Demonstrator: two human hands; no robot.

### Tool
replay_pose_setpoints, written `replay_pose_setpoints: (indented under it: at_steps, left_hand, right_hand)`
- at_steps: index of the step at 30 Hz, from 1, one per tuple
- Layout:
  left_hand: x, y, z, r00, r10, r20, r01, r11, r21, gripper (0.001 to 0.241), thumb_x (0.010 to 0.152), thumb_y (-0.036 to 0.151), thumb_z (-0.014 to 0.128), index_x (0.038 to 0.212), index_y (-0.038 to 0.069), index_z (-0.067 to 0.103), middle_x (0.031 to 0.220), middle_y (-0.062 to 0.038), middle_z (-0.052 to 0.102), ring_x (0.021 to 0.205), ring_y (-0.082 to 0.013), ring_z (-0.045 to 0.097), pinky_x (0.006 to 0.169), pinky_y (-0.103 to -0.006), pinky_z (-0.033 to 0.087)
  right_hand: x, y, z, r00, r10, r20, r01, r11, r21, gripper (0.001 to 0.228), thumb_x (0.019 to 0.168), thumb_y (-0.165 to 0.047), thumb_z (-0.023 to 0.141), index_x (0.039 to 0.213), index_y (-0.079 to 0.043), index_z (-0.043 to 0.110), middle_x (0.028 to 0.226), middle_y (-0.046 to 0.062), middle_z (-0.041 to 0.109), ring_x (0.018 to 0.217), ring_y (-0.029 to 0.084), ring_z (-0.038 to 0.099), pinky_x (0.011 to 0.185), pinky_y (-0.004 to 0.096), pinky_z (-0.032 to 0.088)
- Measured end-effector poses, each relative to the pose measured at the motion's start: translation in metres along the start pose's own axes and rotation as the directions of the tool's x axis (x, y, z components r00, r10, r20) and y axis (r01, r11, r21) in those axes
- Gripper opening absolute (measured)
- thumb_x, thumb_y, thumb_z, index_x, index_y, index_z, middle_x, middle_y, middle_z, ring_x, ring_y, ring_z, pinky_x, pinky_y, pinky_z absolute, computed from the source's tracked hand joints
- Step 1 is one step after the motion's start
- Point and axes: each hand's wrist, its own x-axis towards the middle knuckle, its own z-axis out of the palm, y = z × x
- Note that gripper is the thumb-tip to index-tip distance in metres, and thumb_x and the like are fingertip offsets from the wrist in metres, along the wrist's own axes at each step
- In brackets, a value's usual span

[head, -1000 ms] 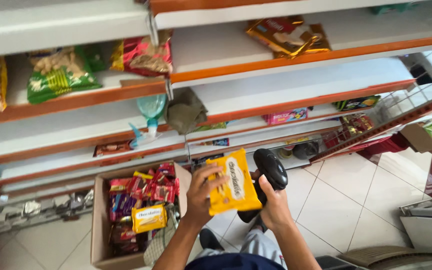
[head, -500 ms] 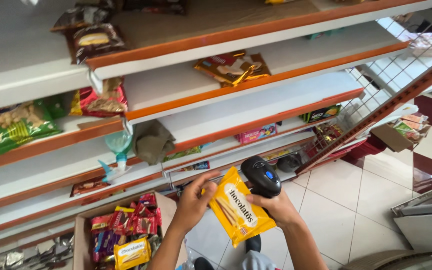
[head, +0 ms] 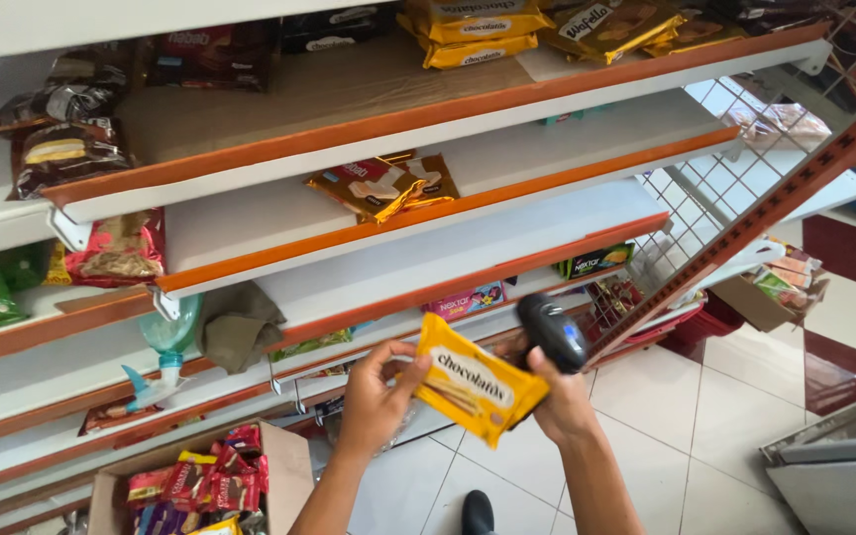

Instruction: The person scans various snack packages from a cardboard box using a handheld barcode scanner and places them onto a retail shelf or back into the box while working in a store aisle.

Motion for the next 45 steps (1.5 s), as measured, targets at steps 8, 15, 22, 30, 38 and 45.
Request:
replay_pose_setpoints:
  at_steps: [8, 15, 22, 30, 38, 45]
  left_hand:
    - [0.037, 0.011, 0.045, 0.982, 0.108, -0.156, -0.141, 0.966, -0.219, 0.023, 0.093, 0.022, 0.075, 0.096, 0.0, 0.066, 0.085, -0.004, 0.074, 0.074, -0.0046, 0.063, 0.064, -0.0196, 0.051]
    - [0.055, 0.025, 0.071, 0.968, 0.18, -0.176, -0.203, 0.971, -0.125, 0.025, 0.092, 0.024, 0.078, 0.092, 0.001, 0.067, 0.077, -0.001, 0.068, 0.068, -0.0051, 0.057, 0.06, -0.02, 0.046]
    - [0.065, 0.075, 0.092, 0.855, 0.434, -0.285, -0.433, 0.899, 0.069, 0.03, 0.09, 0.02, 0.083, 0.092, 0.0, 0.061, 0.083, -0.003, 0.069, 0.075, -0.006, 0.063, 0.065, -0.0205, 0.053]
    - [0.087, 0.145, 0.1, 0.751, 0.594, -0.287, -0.565, 0.804, 0.186, 0.034, 0.086, 0.018, 0.081, 0.111, 0.002, 0.064, 0.1, -0.006, 0.075, 0.092, -0.0089, 0.075, 0.068, -0.0261, 0.062]
    - [0.125, 0.167, 0.092, 0.621, 0.767, -0.161, -0.638, 0.615, 0.463, 0.022, 0.09, 0.019, 0.078, 0.105, 0.003, 0.076, 0.107, -0.008, 0.076, 0.078, -0.014, 0.069, 0.07, -0.0267, 0.057]
    - [0.157, 0.178, 0.085, 0.435, 0.886, -0.162, -0.676, 0.44, 0.592, 0.023, 0.09, 0.023, 0.079, 0.106, 0.006, 0.079, 0.122, -0.012, 0.07, 0.083, -0.0165, 0.073, 0.071, -0.0279, 0.06]
  right_hand:
    - [0.022, -0.035, -0.024, 0.937, -0.335, 0.101, 0.341, 0.939, -0.048, 0.037, 0.092, -0.007, 0.076, 0.122, 0.0, 0.056, 0.117, 0.013, 0.065, 0.095, 0.022, 0.065, 0.081, 0.04, 0.056]
    - [0.045, -0.071, -0.004, 0.897, -0.43, 0.1, 0.437, 0.834, -0.337, 0.031, 0.09, 0.006, 0.073, 0.119, 0.001, 0.065, 0.105, 0.009, 0.067, 0.091, 0.016, 0.066, 0.082, 0.031, 0.056]
    - [0.061, -0.099, 0.024, 0.823, -0.551, 0.134, 0.549, 0.714, -0.435, 0.028, 0.09, 0.003, 0.074, 0.115, -0.003, 0.064, 0.108, 0.004, 0.067, 0.096, 0.011, 0.066, 0.083, 0.028, 0.056]
    - [0.099, -0.139, 0.065, 0.748, -0.656, 0.099, 0.631, 0.657, -0.413, 0.027, 0.09, 0.0, 0.074, 0.116, -0.003, 0.065, 0.094, 0.003, 0.07, 0.084, 0.012, 0.07, 0.074, 0.026, 0.059]
    - [0.133, -0.172, 0.098, 0.669, -0.716, 0.198, 0.725, 0.57, -0.386, 0.023, 0.092, -0.001, 0.073, 0.114, 0.0, 0.067, 0.105, 0.004, 0.072, 0.092, 0.009, 0.069, 0.081, 0.025, 0.056]
    - [0.15, -0.178, 0.109, 0.676, -0.68, 0.285, 0.71, 0.496, -0.5, 0.021, 0.091, -0.008, 0.074, 0.11, 0.002, 0.076, 0.097, 0.004, 0.077, 0.087, 0.009, 0.068, 0.077, 0.025, 0.054]
